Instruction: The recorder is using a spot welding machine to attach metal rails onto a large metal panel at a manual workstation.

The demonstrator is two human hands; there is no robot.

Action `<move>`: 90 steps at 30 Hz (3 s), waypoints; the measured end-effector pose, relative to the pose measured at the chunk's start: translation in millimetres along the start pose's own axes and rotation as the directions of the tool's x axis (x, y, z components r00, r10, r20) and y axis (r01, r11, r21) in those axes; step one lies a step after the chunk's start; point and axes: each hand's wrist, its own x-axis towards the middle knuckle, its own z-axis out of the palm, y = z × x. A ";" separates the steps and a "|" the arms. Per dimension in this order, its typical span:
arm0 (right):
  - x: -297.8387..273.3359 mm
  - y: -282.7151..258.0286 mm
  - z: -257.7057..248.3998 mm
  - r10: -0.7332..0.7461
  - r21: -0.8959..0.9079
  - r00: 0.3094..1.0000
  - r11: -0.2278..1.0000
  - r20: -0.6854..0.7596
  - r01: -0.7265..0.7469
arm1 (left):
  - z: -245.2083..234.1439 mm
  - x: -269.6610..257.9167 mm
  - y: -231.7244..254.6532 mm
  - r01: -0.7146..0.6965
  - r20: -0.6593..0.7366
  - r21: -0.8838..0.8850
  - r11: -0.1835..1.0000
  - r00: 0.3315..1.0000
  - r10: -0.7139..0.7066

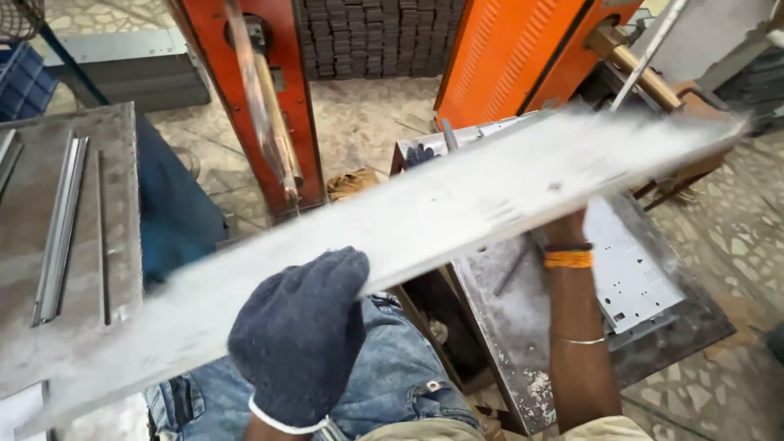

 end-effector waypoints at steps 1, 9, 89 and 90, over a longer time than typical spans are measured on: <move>8.6 8.6 -16.0 -0.001 0.005 1.000 1.000 0.005 0.001 | -2.1 -1.2 -5.4 0.005 -0.003 0.003 1.000 1.000 -0.005; 87.1 -21.8 -20.9 0.633 -0.237 0.766 0.765 0.108 -0.599 | 48.6 -13.4 -96.2 -0.334 0.157 0.355 0.873 0.942 0.296; 112.4 -52.9 324.4 0.054 -0.112 0.543 0.991 0.838 0.074 | -60.4 -364.8 -470.4 0.686 0.191 0.187 0.704 0.677 -0.711; 112.5 -46.2 325.4 0.074 -0.138 0.533 0.987 0.843 0.081 | -68.7 -346.9 -461.4 0.710 0.164 0.173 0.683 0.663 -0.731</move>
